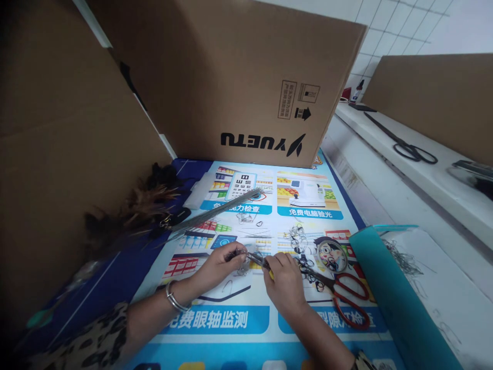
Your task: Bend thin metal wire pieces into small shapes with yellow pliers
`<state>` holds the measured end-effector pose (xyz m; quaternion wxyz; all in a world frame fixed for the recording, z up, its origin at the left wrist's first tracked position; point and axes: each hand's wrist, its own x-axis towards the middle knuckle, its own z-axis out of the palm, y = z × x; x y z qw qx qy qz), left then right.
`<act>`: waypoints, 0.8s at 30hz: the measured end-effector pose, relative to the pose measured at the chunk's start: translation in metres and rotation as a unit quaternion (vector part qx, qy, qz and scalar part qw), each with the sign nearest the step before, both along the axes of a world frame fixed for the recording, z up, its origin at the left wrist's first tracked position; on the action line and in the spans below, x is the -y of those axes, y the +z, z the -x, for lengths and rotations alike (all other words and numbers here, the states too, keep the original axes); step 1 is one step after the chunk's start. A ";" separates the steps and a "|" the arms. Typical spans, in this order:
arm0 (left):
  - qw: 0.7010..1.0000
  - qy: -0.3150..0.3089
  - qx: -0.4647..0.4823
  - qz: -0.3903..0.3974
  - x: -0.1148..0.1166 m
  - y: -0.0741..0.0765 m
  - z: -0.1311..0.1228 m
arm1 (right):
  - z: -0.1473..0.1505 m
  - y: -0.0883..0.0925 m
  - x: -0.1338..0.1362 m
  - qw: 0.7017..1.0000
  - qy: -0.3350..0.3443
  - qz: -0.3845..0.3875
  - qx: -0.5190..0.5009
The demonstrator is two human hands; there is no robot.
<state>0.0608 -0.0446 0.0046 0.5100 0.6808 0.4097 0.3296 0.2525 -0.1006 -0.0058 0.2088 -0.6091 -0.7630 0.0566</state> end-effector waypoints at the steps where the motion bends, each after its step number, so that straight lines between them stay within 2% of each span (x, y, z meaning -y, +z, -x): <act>1: 1.000 -0.002 0.000 0.001 0.000 0.000 0.000 | 0.000 0.000 0.000 1.000 0.000 0.002 0.000; 11: 1.000 -0.023 -0.003 -0.004 -0.001 0.000 0.002 | 0.000 0.000 -0.001 1.000 0.008 -0.020 -0.002; 24: 0.999 -0.046 0.013 0.022 -0.001 0.003 0.002 | 0.000 0.000 -0.001 1.000 0.009 0.011 -0.013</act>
